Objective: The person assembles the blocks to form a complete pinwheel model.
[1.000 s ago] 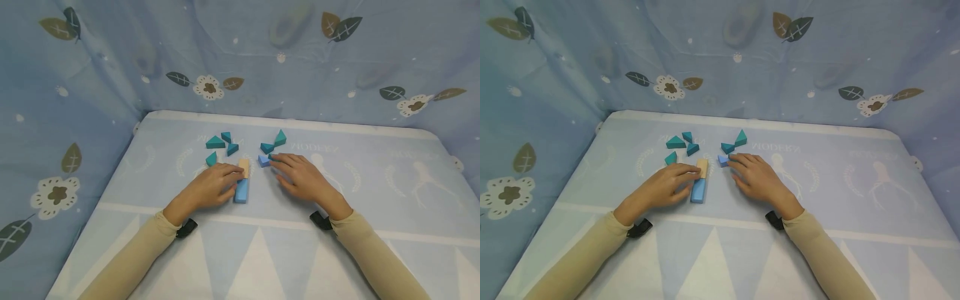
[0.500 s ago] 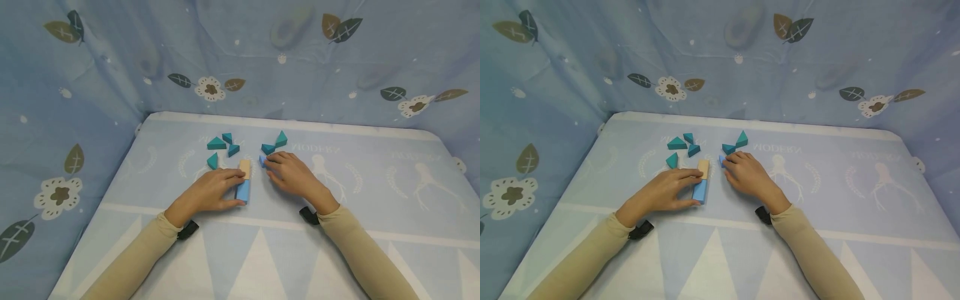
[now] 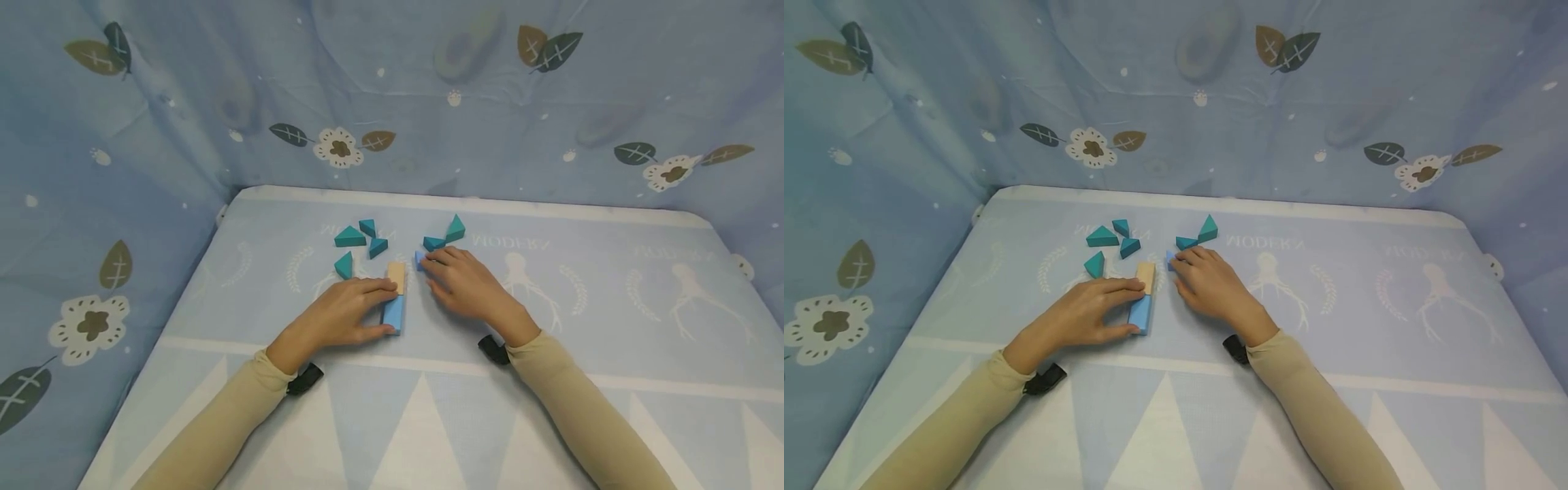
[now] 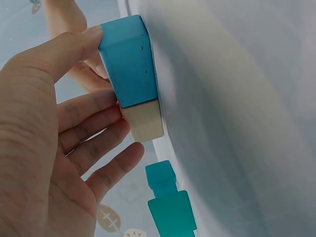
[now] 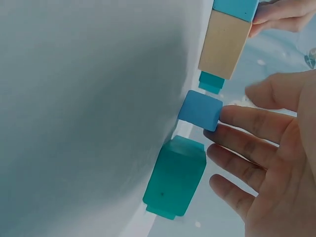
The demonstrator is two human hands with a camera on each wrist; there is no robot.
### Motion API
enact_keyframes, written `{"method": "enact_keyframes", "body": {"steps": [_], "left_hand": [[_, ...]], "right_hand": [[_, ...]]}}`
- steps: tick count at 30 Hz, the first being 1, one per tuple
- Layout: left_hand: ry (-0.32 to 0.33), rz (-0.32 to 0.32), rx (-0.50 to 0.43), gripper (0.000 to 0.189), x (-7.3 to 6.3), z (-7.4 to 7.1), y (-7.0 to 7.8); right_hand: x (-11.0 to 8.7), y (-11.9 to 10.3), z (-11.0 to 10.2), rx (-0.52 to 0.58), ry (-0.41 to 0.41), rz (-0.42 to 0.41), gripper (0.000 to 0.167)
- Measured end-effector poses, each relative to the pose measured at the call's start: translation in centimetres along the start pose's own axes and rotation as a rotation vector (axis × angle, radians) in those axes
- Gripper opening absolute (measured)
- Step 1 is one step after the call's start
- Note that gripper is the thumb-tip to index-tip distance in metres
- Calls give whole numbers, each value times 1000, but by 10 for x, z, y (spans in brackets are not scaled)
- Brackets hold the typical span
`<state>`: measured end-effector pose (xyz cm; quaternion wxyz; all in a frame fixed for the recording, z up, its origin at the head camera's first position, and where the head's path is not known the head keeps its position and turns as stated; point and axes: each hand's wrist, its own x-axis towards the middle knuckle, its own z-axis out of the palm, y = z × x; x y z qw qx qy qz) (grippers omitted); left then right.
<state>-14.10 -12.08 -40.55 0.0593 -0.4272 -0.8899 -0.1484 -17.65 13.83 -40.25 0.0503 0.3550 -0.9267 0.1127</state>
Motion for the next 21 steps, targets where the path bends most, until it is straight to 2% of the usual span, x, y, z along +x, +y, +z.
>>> {"method": "enact_keyframes", "body": {"steps": [9,21], "left_hand": [[-11,13,6,58,0,2,-2],[-16,11,-2,58,1,2,-2]], "right_hand": [[21,1,2,120,-11,20,37],[25,7,8,222,-21,2,43]]}}
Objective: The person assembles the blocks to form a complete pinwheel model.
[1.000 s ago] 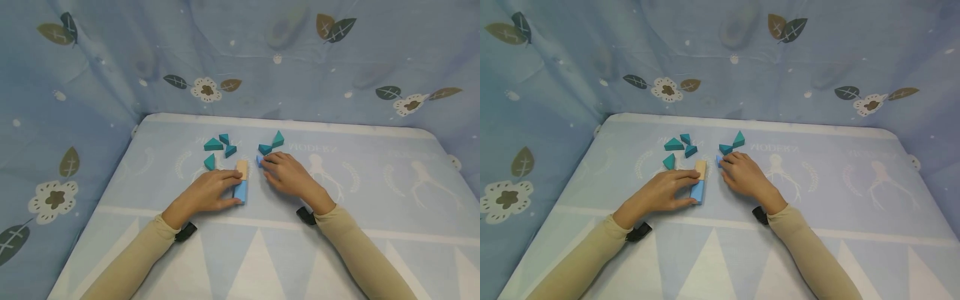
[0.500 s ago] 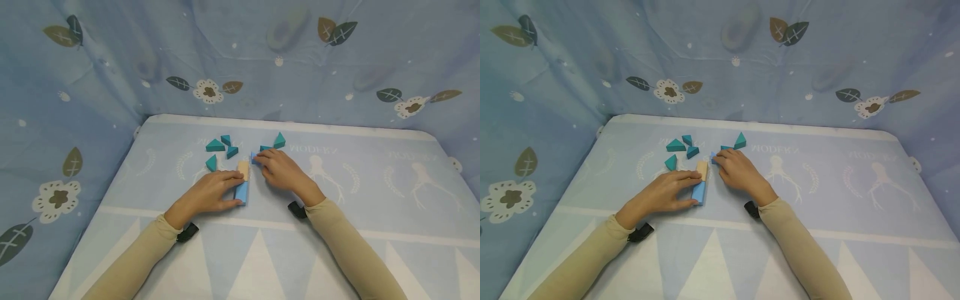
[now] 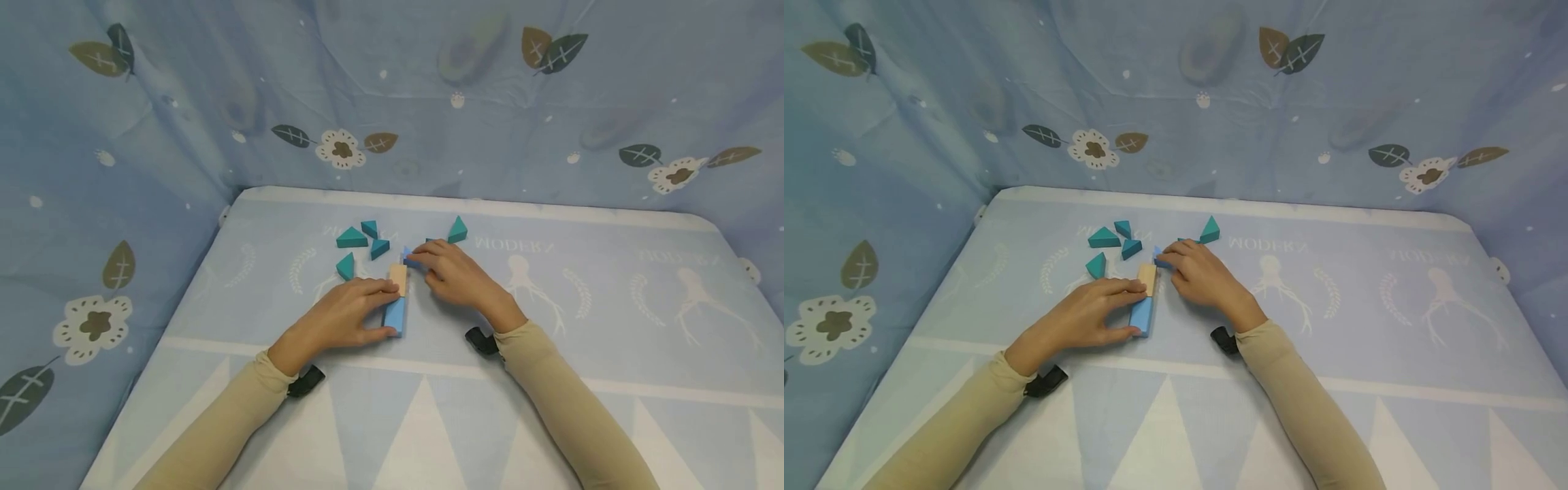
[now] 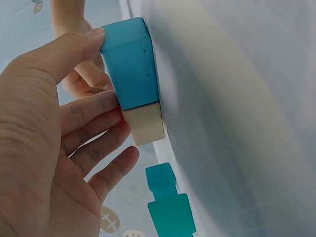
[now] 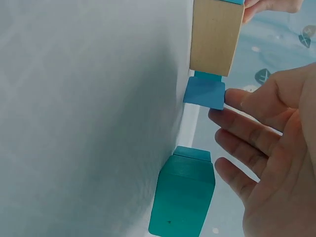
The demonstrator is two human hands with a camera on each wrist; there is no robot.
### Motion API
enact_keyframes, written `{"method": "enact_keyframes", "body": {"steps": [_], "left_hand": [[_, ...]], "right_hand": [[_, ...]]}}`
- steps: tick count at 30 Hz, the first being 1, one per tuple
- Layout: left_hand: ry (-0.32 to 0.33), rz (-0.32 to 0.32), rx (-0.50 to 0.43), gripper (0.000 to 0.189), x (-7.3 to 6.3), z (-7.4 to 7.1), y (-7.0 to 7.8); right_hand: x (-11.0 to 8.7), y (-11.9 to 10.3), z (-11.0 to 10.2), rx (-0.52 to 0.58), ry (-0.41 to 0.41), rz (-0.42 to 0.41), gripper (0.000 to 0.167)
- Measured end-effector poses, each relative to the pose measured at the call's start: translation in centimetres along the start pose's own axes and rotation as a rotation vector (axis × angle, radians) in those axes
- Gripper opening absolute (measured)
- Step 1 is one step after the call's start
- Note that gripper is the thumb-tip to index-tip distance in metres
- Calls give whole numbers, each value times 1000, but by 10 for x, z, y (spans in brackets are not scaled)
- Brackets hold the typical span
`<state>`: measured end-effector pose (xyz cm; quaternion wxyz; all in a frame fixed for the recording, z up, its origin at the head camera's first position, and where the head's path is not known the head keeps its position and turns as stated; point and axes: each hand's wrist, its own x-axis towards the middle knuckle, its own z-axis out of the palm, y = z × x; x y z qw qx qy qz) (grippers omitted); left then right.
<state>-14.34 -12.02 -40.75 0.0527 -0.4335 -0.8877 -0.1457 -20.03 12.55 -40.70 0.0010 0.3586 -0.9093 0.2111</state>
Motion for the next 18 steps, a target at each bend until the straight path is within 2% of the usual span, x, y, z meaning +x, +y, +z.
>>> {"method": "enact_keyframes", "body": {"steps": [11,18], "left_hand": [[14,4,-1,57,-1,1,-2],[13,-1,-14,57,-2,1,-1]], "right_hand": [[3,-2,3,17,-38,-10,47],[3,-3,7,21,-30,-39,47]]}}
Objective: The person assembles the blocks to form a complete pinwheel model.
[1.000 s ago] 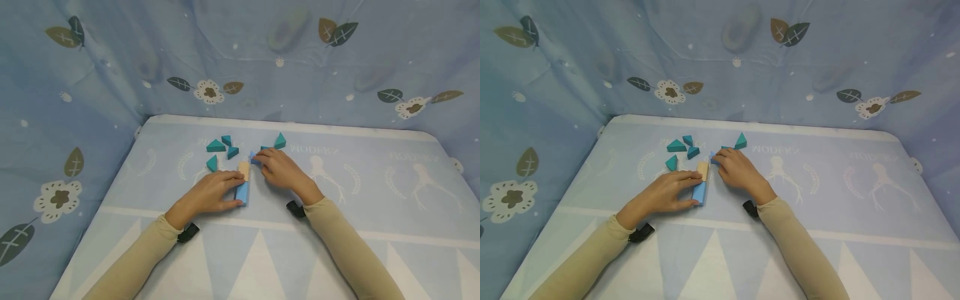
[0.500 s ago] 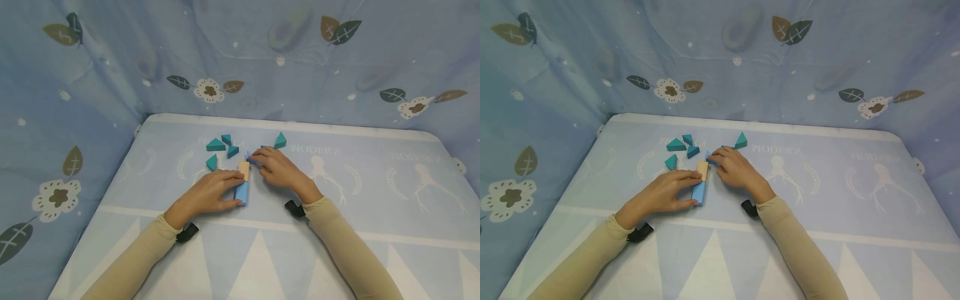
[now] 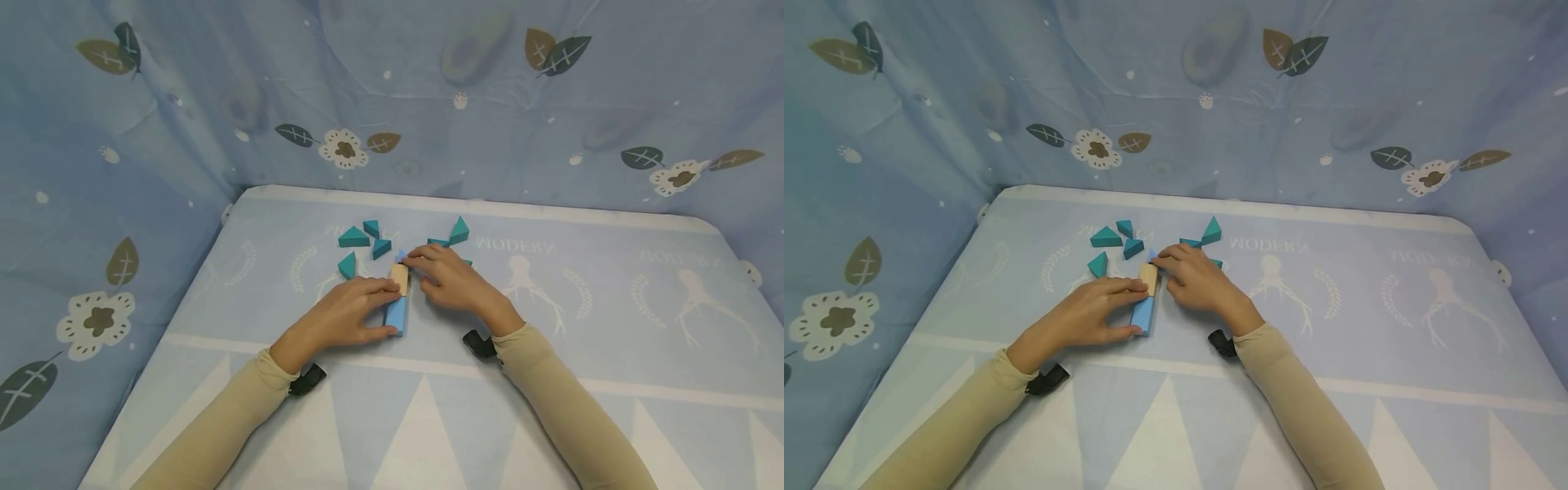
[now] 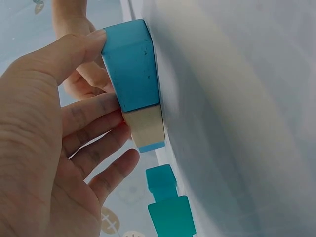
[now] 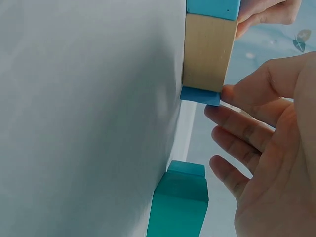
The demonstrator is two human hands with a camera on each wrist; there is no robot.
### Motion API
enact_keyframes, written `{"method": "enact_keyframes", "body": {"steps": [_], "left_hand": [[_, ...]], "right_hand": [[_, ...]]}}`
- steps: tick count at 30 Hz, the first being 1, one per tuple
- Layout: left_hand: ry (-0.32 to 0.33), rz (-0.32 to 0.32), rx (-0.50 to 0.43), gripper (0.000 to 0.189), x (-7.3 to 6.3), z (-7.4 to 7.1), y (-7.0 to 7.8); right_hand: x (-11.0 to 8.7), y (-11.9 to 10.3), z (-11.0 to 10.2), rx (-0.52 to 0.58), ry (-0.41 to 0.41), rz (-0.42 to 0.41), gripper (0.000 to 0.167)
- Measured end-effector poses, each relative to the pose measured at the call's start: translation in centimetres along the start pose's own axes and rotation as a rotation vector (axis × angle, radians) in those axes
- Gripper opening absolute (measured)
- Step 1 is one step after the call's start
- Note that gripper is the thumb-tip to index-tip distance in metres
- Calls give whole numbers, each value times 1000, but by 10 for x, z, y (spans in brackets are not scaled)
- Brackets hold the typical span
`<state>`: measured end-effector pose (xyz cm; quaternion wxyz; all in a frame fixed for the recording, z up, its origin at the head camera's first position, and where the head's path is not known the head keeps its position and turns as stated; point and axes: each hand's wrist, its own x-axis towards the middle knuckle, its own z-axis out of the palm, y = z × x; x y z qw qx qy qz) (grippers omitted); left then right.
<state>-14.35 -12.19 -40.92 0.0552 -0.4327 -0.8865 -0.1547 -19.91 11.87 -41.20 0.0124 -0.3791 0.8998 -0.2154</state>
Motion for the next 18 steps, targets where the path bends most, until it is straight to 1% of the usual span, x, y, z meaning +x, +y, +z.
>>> {"method": "enact_keyframes", "body": {"steps": [5,18], "left_hand": [[5,2,4,58,0,0,0],[-7,-10,6,58,0,0,0]], "right_hand": [[0,-1,1,-2,8,-28,46],[0,-3,3,4,7,-46,43]]}}
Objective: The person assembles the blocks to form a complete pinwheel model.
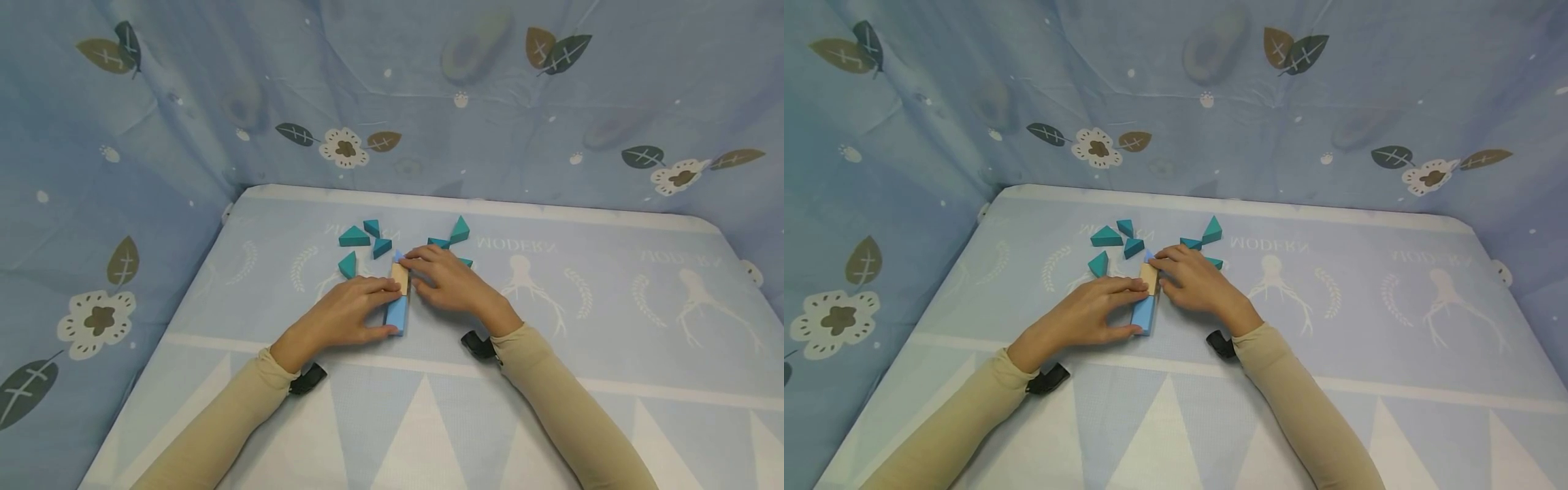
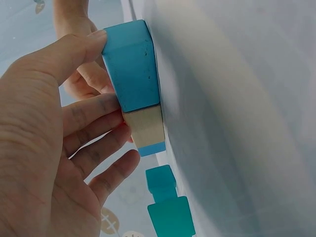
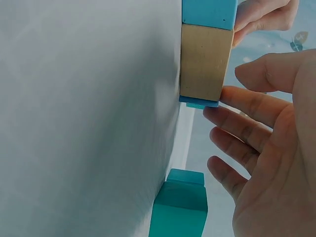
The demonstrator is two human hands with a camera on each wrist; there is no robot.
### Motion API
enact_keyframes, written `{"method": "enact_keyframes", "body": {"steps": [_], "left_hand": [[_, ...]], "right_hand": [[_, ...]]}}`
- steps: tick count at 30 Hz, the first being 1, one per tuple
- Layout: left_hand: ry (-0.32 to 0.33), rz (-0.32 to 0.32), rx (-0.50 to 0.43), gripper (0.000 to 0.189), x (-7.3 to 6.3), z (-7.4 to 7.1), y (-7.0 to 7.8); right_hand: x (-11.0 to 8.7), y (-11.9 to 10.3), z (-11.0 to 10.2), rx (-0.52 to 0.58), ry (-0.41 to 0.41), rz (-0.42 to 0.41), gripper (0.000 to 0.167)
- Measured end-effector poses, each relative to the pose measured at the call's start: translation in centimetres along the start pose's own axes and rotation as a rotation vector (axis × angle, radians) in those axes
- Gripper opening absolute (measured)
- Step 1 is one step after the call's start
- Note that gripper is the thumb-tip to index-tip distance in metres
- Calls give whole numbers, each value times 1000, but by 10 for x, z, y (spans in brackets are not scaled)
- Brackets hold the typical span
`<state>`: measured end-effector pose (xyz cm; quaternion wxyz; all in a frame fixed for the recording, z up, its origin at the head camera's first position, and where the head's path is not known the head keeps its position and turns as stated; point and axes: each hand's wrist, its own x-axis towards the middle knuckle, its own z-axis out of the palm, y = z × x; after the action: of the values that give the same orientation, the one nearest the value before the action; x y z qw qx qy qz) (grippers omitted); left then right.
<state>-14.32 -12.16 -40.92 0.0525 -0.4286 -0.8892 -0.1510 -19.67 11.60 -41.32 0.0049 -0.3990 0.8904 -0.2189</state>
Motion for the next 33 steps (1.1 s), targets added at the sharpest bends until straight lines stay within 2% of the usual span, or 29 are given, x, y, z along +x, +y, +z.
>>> {"method": "enact_keyframes", "body": {"steps": [33], "left_hand": [[-6,-4,-4,58,1,1,-1]], "right_hand": [[1,-1,2,8,3,-6,40]]}}
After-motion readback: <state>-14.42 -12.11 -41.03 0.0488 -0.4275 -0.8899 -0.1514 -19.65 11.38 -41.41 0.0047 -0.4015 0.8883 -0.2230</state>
